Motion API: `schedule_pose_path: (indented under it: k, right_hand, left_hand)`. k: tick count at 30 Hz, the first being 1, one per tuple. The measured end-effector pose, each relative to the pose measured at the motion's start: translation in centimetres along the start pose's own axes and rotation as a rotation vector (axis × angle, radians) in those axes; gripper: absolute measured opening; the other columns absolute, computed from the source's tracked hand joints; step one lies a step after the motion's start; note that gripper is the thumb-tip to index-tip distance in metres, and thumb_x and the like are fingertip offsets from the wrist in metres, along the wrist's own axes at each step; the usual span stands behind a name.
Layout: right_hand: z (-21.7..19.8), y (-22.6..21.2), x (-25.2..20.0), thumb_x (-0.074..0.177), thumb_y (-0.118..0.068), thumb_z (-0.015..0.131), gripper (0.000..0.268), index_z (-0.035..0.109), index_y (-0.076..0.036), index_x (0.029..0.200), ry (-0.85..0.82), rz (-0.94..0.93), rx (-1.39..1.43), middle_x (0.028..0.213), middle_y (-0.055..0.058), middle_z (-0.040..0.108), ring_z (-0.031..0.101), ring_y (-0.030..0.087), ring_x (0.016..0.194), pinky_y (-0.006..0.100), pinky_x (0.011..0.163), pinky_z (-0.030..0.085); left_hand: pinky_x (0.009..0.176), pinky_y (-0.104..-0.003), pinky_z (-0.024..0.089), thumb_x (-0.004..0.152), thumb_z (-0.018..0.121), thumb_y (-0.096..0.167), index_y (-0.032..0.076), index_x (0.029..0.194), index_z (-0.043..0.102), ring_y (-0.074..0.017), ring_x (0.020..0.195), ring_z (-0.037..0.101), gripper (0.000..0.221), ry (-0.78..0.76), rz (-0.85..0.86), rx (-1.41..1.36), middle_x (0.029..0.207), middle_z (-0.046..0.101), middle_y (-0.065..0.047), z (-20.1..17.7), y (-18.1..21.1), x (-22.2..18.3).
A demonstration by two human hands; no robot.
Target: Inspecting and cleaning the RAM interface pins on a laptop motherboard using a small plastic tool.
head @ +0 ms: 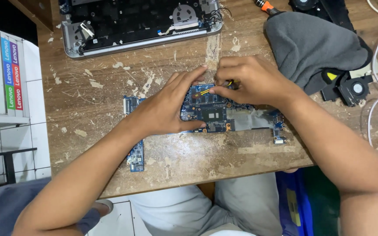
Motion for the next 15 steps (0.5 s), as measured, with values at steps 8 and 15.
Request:
schedule_pose_path:
  k: [8, 15]
  right_hand:
    - [0.28, -0.95, 0.51, 0.088, -0.008, 0.081, 0.017, 0.071, -0.008, 0.075, -0.021, 0.014, 0.006, 0.079, 0.004, 0.069, 0.061, 0.017, 0.057, 0.027, 0.051, 0.048]
    - [0.19, -1.19, 0.53, 0.086, -0.005, 0.080, 0.014, 0.070, -0.005, 0.075, -0.064, 0.005, 0.033, 0.079, 0.008, 0.070, 0.064, 0.019, 0.060, 0.028, 0.051, 0.051]
  left_hand:
    - [0.108, -0.054, 0.043, 0.070, 0.093, 0.017, -0.007, 0.152, 0.028, -0.0427, 0.126, 0.052, 0.107, 0.013, -0.002, 0.005, 0.131, 0.055, -0.029, -0.20, 0.25, 0.02]
    - [0.109, -0.055, 0.042, 0.070, 0.093, 0.014, -0.007, 0.152, 0.028, -0.0431, 0.126, 0.052, 0.107, 0.016, -0.001, -0.002, 0.132, 0.055, -0.030, -0.10, 0.03, 0.01]
Point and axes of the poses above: each hand's wrist, its own x-axis towards the middle knuckle, its own z-axis out of the palm, y = z × x, the point moved 7 cm from there along x, towards the middle knuckle
